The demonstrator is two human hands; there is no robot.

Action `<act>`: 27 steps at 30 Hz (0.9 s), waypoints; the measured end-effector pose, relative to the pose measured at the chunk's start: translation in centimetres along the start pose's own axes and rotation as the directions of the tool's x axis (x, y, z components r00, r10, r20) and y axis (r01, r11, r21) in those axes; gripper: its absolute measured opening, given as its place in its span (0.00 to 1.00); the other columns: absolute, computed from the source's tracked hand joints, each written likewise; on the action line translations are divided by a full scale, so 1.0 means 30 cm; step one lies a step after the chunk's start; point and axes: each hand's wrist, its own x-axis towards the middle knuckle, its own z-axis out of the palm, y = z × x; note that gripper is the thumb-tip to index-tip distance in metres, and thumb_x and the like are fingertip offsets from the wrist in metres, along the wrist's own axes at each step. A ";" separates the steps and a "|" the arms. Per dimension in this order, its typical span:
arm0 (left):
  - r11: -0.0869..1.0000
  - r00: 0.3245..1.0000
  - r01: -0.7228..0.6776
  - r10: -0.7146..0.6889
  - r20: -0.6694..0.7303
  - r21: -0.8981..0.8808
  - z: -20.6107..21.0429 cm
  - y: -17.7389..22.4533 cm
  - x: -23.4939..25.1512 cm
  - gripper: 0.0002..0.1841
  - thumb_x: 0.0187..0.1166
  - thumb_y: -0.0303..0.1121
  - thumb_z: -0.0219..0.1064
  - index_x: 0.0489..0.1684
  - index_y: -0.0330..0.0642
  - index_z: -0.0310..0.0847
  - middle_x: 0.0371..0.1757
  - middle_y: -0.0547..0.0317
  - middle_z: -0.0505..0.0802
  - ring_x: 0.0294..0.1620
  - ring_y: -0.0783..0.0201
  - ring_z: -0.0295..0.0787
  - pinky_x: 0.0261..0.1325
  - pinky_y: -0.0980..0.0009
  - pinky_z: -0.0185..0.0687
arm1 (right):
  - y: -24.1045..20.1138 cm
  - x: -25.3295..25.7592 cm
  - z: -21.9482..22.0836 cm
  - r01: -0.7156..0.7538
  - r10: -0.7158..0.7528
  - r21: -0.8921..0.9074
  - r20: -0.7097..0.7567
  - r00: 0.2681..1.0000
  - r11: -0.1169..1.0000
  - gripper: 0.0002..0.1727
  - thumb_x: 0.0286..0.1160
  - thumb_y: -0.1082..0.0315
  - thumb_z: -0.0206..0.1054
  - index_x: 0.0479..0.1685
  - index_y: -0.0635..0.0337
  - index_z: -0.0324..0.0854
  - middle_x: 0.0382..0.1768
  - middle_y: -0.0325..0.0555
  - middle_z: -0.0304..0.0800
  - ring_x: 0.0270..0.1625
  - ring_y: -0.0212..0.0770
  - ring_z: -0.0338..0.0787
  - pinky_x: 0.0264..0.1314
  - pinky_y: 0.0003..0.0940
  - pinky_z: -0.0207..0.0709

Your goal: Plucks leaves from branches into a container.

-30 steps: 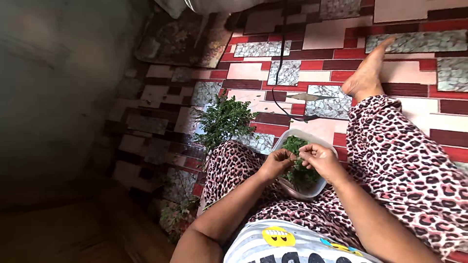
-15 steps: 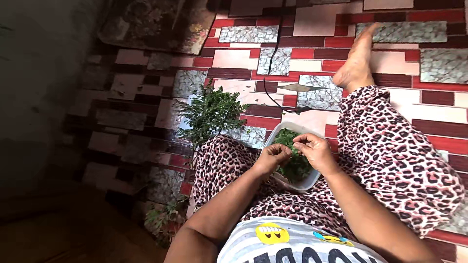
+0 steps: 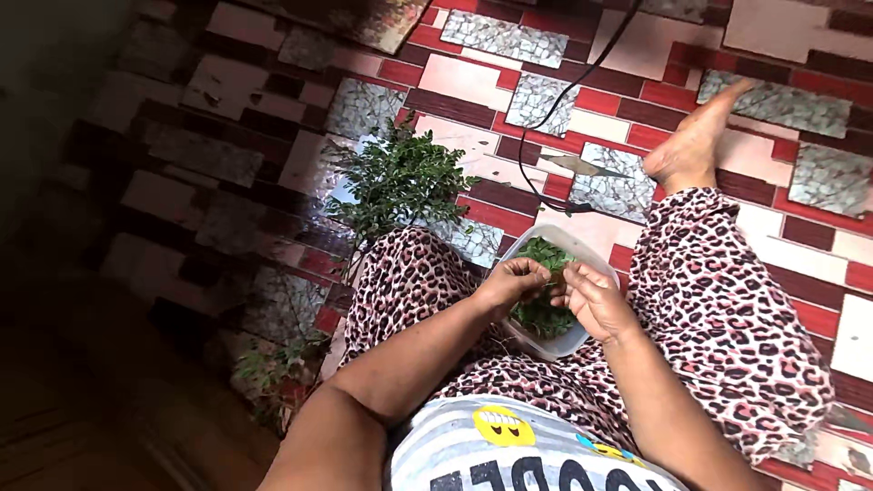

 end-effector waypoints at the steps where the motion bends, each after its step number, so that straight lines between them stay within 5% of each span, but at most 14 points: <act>1: 1.000 1.000 0.002 -0.002 0.004 -0.001 0.001 0.000 0.000 0.03 0.83 0.26 0.66 0.41 0.37 0.83 0.30 0.61 0.88 0.27 0.72 0.82 0.33 0.77 0.80 | 0.003 -0.004 0.007 0.004 -0.004 0.004 0.008 1.000 1.000 0.06 0.84 0.75 0.57 0.48 0.64 0.79 0.40 0.46 0.91 0.37 0.37 0.91 0.43 0.34 0.88; 5: 1.000 1.000 -0.006 0.006 0.012 0.006 0.004 -0.001 -0.002 0.02 0.82 0.25 0.67 0.40 0.37 0.83 0.29 0.61 0.89 0.27 0.72 0.83 0.33 0.77 0.80 | 0.027 0.000 0.022 0.110 -0.114 -0.074 -0.052 0.992 0.991 0.05 0.75 0.81 0.66 0.43 0.65 0.82 0.35 0.44 0.90 0.34 0.36 0.90 0.42 0.31 0.88; 17: 1.000 0.999 0.009 -0.011 -0.053 -0.028 0.007 0.005 -0.006 0.03 0.83 0.25 0.65 0.39 0.37 0.83 0.30 0.61 0.88 0.27 0.72 0.83 0.34 0.77 0.81 | 0.027 0.006 0.016 0.208 -0.224 -0.118 -0.136 0.965 0.971 0.05 0.74 0.82 0.66 0.37 0.63 0.82 0.30 0.42 0.91 0.31 0.35 0.91 0.39 0.32 0.89; 22: 0.999 0.999 -0.001 -0.001 -0.054 -0.041 0.006 0.000 -0.004 0.03 0.82 0.24 0.66 0.38 0.37 0.83 0.29 0.61 0.88 0.26 0.72 0.82 0.34 0.76 0.81 | -0.012 -0.003 -0.009 0.034 -0.060 -0.261 -0.094 0.994 0.965 0.06 0.72 0.81 0.67 0.44 0.66 0.81 0.39 0.47 0.90 0.35 0.36 0.90 0.40 0.31 0.88; 27: 0.999 0.998 0.009 -0.011 -0.057 -0.039 0.006 -0.001 -0.002 0.02 0.82 0.24 0.66 0.39 0.38 0.83 0.29 0.61 0.88 0.27 0.71 0.82 0.34 0.76 0.80 | -0.022 -0.010 0.012 -0.044 0.037 -0.098 -0.068 0.997 0.994 0.06 0.74 0.83 0.63 0.44 0.64 0.77 0.43 0.47 0.89 0.37 0.37 0.90 0.42 0.32 0.88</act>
